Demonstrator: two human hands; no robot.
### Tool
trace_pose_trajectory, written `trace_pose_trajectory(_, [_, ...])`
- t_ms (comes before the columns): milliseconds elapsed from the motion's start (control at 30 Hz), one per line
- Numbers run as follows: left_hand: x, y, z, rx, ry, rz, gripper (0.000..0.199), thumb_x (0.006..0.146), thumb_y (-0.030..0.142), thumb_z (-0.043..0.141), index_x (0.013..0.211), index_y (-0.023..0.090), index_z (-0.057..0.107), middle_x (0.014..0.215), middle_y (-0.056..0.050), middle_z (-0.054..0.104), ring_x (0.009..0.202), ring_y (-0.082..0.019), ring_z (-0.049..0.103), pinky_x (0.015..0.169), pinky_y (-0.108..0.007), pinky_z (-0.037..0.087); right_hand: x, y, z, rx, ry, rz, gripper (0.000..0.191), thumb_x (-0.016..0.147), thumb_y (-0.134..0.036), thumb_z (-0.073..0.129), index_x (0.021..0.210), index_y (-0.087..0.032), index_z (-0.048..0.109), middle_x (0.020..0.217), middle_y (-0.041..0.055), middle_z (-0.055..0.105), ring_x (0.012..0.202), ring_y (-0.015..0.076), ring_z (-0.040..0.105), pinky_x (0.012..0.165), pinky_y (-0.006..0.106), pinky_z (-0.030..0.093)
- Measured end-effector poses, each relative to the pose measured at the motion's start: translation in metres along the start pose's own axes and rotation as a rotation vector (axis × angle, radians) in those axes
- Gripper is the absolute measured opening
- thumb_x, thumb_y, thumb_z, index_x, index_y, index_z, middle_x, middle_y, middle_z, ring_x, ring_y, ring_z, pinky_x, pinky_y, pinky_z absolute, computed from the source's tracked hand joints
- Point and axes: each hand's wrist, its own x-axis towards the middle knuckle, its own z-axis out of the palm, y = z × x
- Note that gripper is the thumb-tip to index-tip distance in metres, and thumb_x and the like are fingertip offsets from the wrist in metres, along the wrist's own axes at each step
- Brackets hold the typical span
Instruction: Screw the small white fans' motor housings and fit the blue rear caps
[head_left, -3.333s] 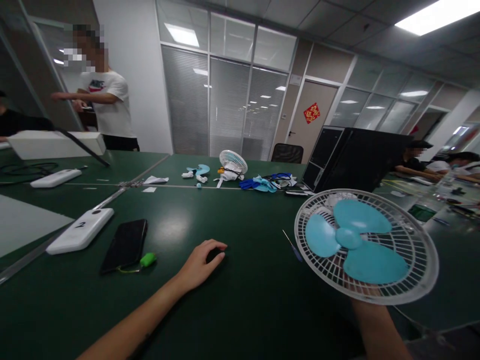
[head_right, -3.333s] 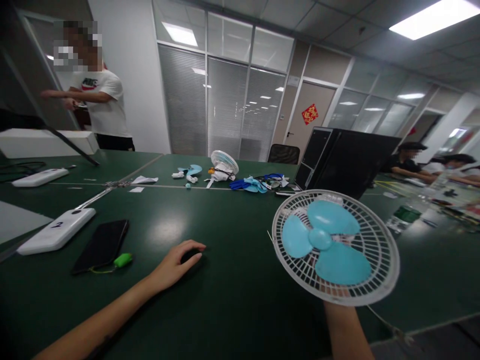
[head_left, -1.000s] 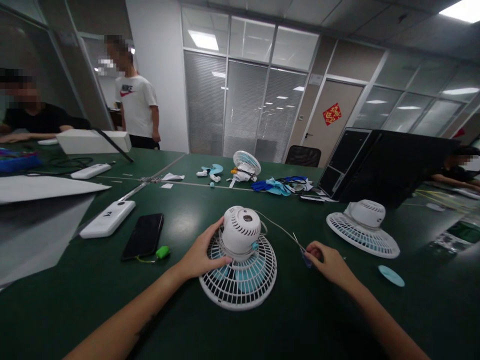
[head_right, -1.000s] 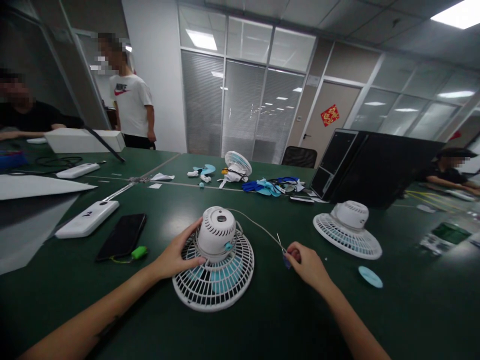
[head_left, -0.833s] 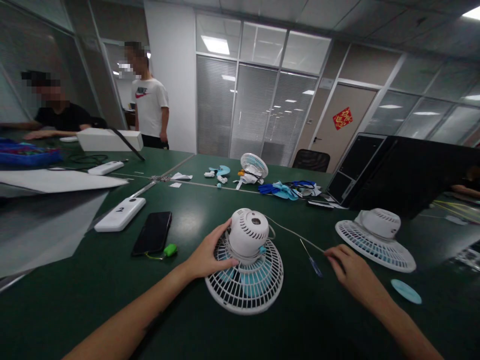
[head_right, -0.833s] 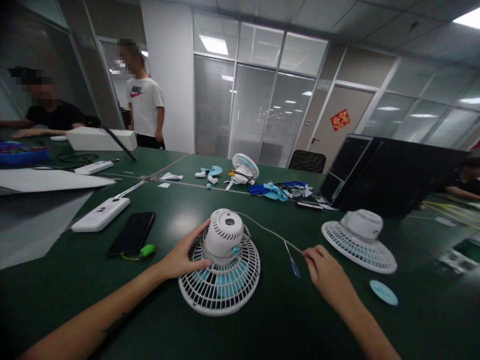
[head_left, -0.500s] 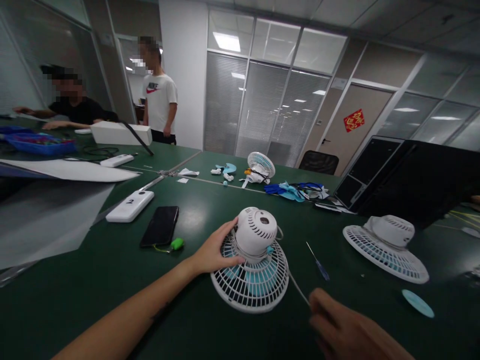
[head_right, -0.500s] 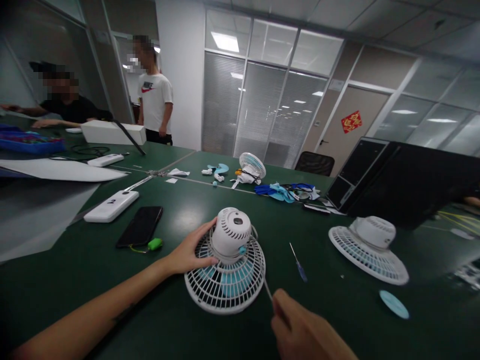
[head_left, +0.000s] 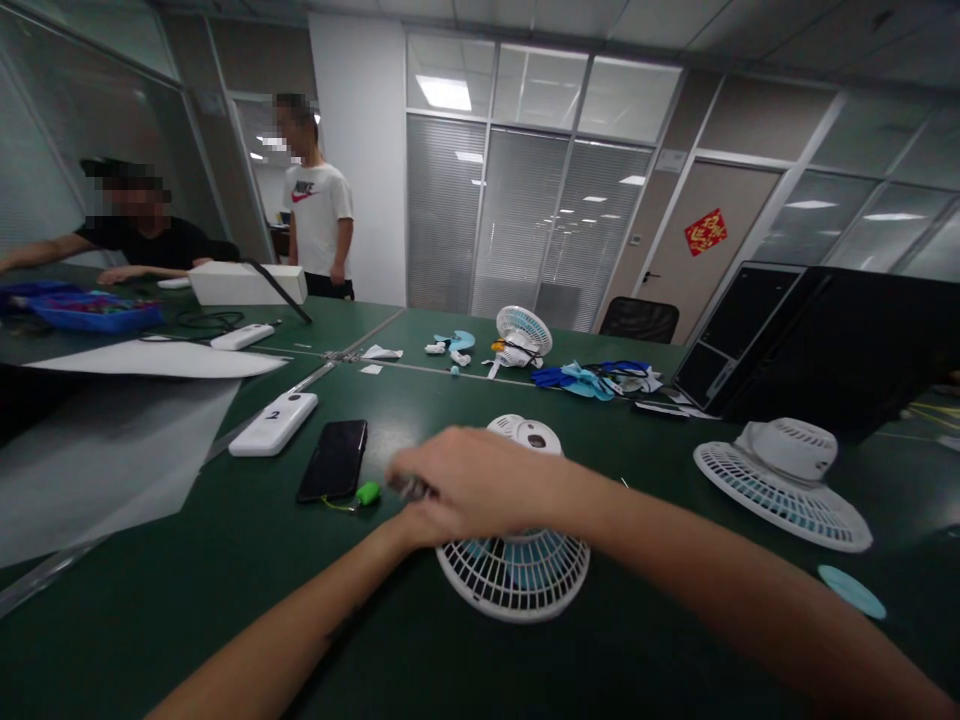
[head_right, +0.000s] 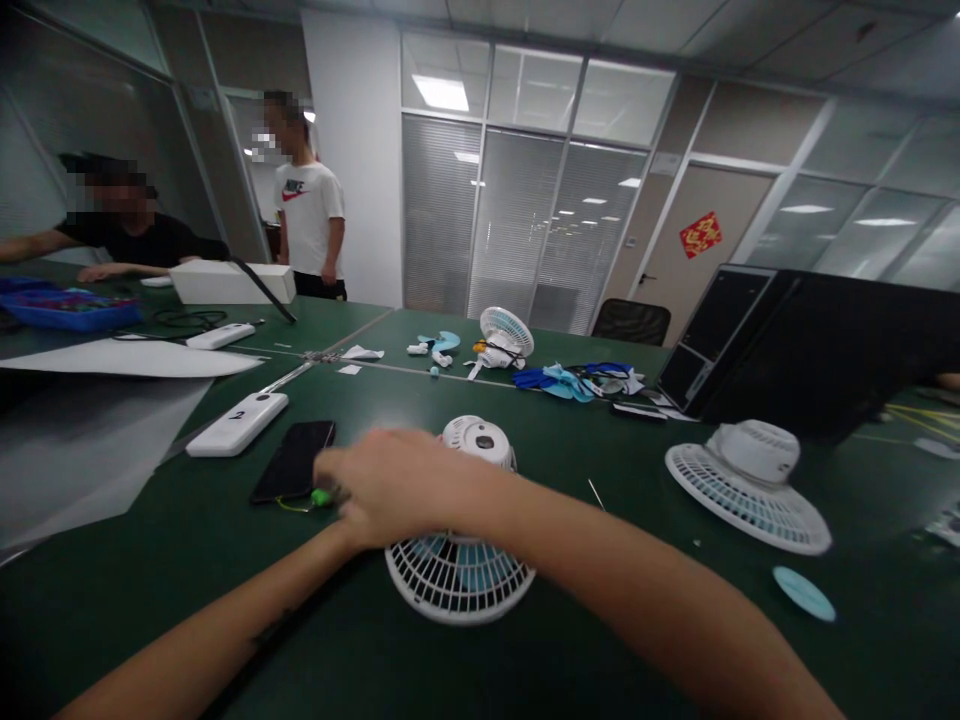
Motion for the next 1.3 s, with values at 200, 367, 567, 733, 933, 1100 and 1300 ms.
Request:
trace_pose_trajectory(200, [0.0, -0.006, 0.002, 0.006, -0.109, 0.136, 0.107, 0.067, 0.042, 0.087, 0.152, 0.02, 0.026, 0.154, -0.018, 0.038, 0.139, -0.037, 0.04, 0.116, -0.055, 0.031, 0.04, 0.118, -0.008, 0.21, -0.131, 0.49, 0.023, 0.083, -0.02, 0.072, 0.103, -0.012, 0.067, 0.079, 0.0019, 0.066, 0.071, 0.0163, 0.064, 0.072, 0.033, 0.053])
trace_pose_trajectory(367, [-0.001, -0.007, 0.001, 0.001, -0.125, 0.154, 0.12, 0.068, 0.048, 0.084, 0.157, 0.022, 0.007, 0.156, -0.019, 0.034, 0.14, -0.038, 0.039, 0.116, -0.057, 0.03, 0.009, 0.173, 0.025, 0.464, -0.148, 0.654, 0.029, 0.095, -0.04, 0.058, 0.109, -0.014, 0.063, 0.103, 0.0056, 0.065, 0.085, 0.0161, 0.065, 0.074, 0.034, 0.057])
trace_pose_trajectory(567, [0.001, -0.005, -0.001, -0.004, -0.128, 0.194, 0.107, 0.07, 0.047, 0.082, 0.154, 0.026, 0.02, 0.157, -0.014, 0.033, 0.142, -0.036, 0.037, 0.119, -0.054, 0.027, -0.024, 0.182, 0.073, 0.738, 0.144, 0.644, 0.031, 0.096, -0.038, 0.058, 0.116, -0.014, 0.06, 0.109, 0.0067, 0.064, 0.09, 0.0178, 0.065, 0.077, 0.036, 0.057])
trace_pose_trajectory(733, [0.0, -0.006, 0.0, 0.014, -0.126, 0.179, 0.104, 0.07, 0.046, 0.082, 0.152, 0.024, 0.021, 0.157, -0.015, 0.033, 0.142, -0.036, 0.037, 0.119, -0.053, 0.027, -0.071, 0.173, 0.099, 0.852, 0.329, 0.668, 0.045, 0.096, -0.055, 0.05, 0.11, -0.015, 0.063, 0.087, 0.0033, 0.065, 0.064, 0.011, 0.059, 0.053, 0.023, 0.049])
trace_pose_trajectory(933, [-0.004, -0.003, 0.004, 0.058, -0.069, 0.131, 0.085, 0.073, 0.048, 0.078, 0.14, 0.021, 0.033, 0.144, -0.018, 0.043, 0.134, -0.038, 0.044, 0.114, -0.058, 0.033, -0.203, 0.151, 0.116, 0.67, 0.533, 0.9, 0.065, 0.079, -0.071, 0.054, 0.118, -0.02, 0.067, 0.095, 0.0068, 0.069, 0.081, 0.019, 0.063, 0.068, 0.03, 0.052])
trace_pose_trajectory(1100, [-0.002, -0.006, 0.005, 0.044, -0.071, 0.124, 0.078, 0.073, 0.049, 0.077, 0.134, 0.025, 0.035, 0.149, -0.017, 0.036, 0.138, -0.04, 0.038, 0.114, -0.063, 0.029, -0.342, 0.145, 0.145, 0.215, 0.728, 1.367, 0.073, 0.07, -0.071, 0.047, 0.109, -0.014, 0.07, 0.105, 0.0186, 0.067, 0.099, 0.0391, 0.061, 0.088, 0.056, 0.047])
trace_pose_trajectory(1300, [-0.001, -0.011, 0.005, 0.024, -0.099, 0.105, 0.079, 0.075, 0.05, 0.075, 0.136, 0.026, 0.032, 0.151, -0.017, 0.038, 0.14, -0.04, 0.038, 0.115, -0.062, 0.029, -0.424, 0.156, 0.195, -0.094, 0.731, 1.537, 0.082, 0.069, -0.071, 0.036, 0.107, -0.007, 0.071, 0.12, 0.0301, 0.059, 0.118, 0.0505, 0.053, 0.098, 0.066, 0.04])
